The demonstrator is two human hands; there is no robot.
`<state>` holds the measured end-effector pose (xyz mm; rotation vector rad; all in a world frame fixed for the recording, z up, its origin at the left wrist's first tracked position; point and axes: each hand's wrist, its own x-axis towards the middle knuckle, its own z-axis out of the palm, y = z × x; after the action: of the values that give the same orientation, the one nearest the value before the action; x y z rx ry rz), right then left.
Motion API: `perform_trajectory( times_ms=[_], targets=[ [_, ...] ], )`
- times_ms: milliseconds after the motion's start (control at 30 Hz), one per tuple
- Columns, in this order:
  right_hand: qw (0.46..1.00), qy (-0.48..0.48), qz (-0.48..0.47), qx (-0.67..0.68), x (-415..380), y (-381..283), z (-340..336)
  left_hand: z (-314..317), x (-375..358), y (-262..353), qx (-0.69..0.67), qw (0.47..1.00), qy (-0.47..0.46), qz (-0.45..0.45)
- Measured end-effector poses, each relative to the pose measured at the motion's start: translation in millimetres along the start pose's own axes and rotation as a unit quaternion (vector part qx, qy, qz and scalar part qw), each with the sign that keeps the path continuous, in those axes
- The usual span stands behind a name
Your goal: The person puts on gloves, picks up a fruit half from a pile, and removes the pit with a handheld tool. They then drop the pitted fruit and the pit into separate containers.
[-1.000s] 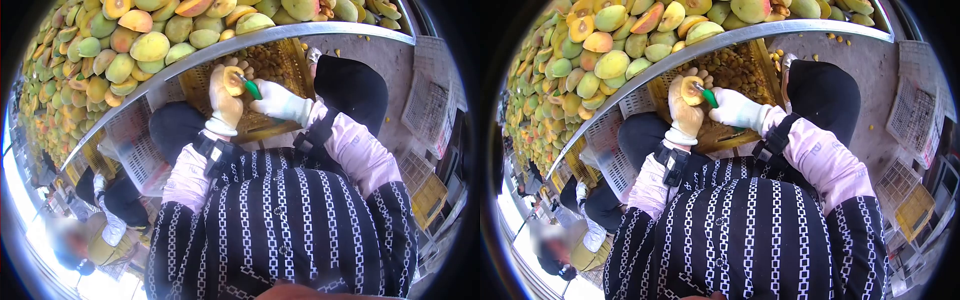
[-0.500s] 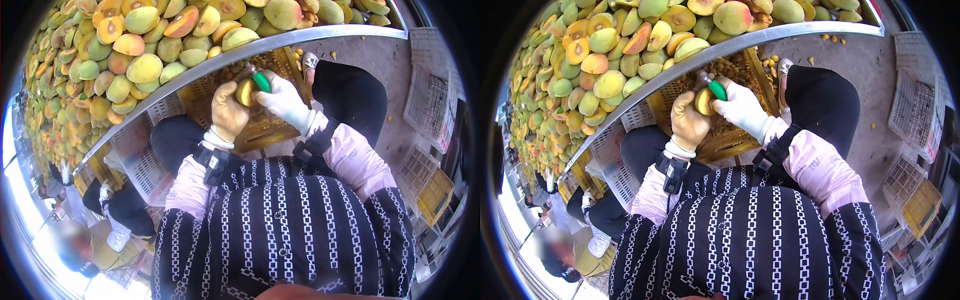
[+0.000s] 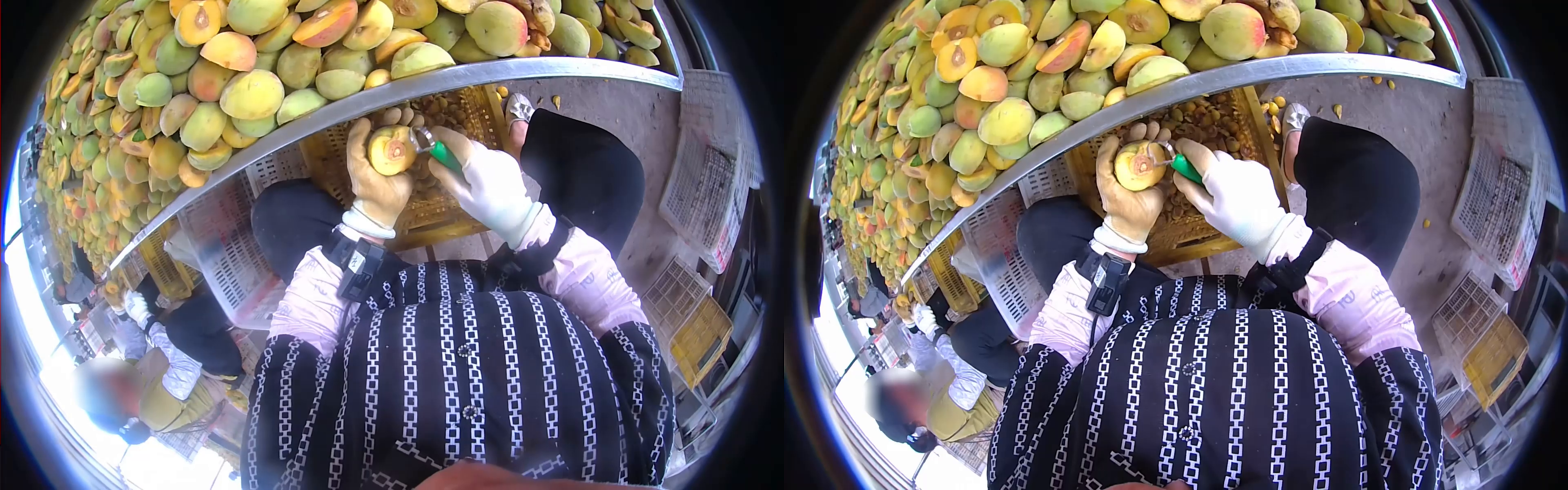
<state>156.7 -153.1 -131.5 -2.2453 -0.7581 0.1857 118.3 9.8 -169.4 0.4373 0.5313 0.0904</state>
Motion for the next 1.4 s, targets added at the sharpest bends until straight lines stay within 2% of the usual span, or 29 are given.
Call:
perform_trajectory(
  times_ms=[33,167,233,467,533,600,733,800,867,933,1000,1067,1100,1133,1200,1267,1300,1333,1400],
  targets=[
    [0.997,0.047,-0.046,-0.049,-0.8,3.7,5.6,0.3,-0.2,-1.1,-0.003,1.0,0.0,0.001],
    [0.992,0.025,-0.075,-0.102,0.7,-0.7,3.3,11.0,-4.3,-2.7,-0.019,0.999,0.031,-0.017],
    [0.992,-0.019,-0.068,-0.102,0.9,-3.6,4.1,13.0,-5.7,-2.6,-0.014,0.999,0.034,-0.024],
    [0.988,-0.047,-0.054,-0.136,0.9,-5.6,11.8,9.5,-7.9,-3.2,-0.023,0.999,0.03,-0.038],
    [0.983,-0.098,-0.041,-0.149,0.5,-0.7,12.7,5.6,-8.8,-3.3,-0.032,0.998,0.025,-0.056],
    [0.982,-0.126,-0.032,-0.138,-0.8,3.2,14.0,4.2,-9.4,-2.9,0.028,0.999,0.008,-0.023],
    [0.981,-0.184,0.011,-0.069,-6.3,2.2,19.4,-6.1,-11.8,-7.5,0.036,0.999,-0.016,0.023],
    [0.975,-0.215,0.044,-0.034,-10.1,4.2,25.2,3.3,-7.4,4.6,0.141,0.98,0.092,-0.104],
    [0.966,-0.247,0.08,0.0,-11.4,4.6,29.1,5.5,-8.1,4.5,0.171,0.973,0.106,-0.112],
    [0.979,-0.194,0.062,-0.005,-10.4,1.3,33.3,-3.4,1.5,-2.6,0.143,0.974,0.151,-0.085],
    [0.978,-0.198,0.064,-0.021,-6.3,3.9,36.1,-8.1,6.7,-4.9,0.115,0.976,0.162,-0.085],
    [0.962,-0.253,0.099,0.02,-5.1,3.9,37.1,-13.7,7.2,-5.2,0.13,0.971,0.178,-0.094],
    [0.924,-0.305,0.182,0.145,2.1,-6.1,28.9,-15.2,6.1,-4.2,0.128,0.968,0.179,-0.121],
    [0.822,-0.391,0.335,0.242,9.3,-16.1,15.7,-17.4,5.6,-2.5,0.128,0.967,0.182,-0.122],
    [0.828,-0.384,0.312,0.265,4.4,-4.4,25.4,-16.8,6.8,1.4,0.2,0.966,0.105,-0.122],
    [0.928,-0.305,0.179,0.115,1.1,-0.3,32.9,-19.6,7.0,-1.5,0.189,0.971,0.106,-0.097],
    [0.949,-0.282,0.136,0.016,-0.5,0.6,35.1,-23.1,9.4,-2.7,0.164,0.971,0.121,-0.127],
    [0.949,-0.286,0.131,0.014,0.2,1.2,34.3,-26.3,13.5,-2.6,0.141,0.969,0.132,-0.155],
    [0.902,-0.331,0.205,0.188,4.6,3.6,28.3,-21.3,13.1,4.3,0.148,0.97,0.1,-0.166]
  ],
)
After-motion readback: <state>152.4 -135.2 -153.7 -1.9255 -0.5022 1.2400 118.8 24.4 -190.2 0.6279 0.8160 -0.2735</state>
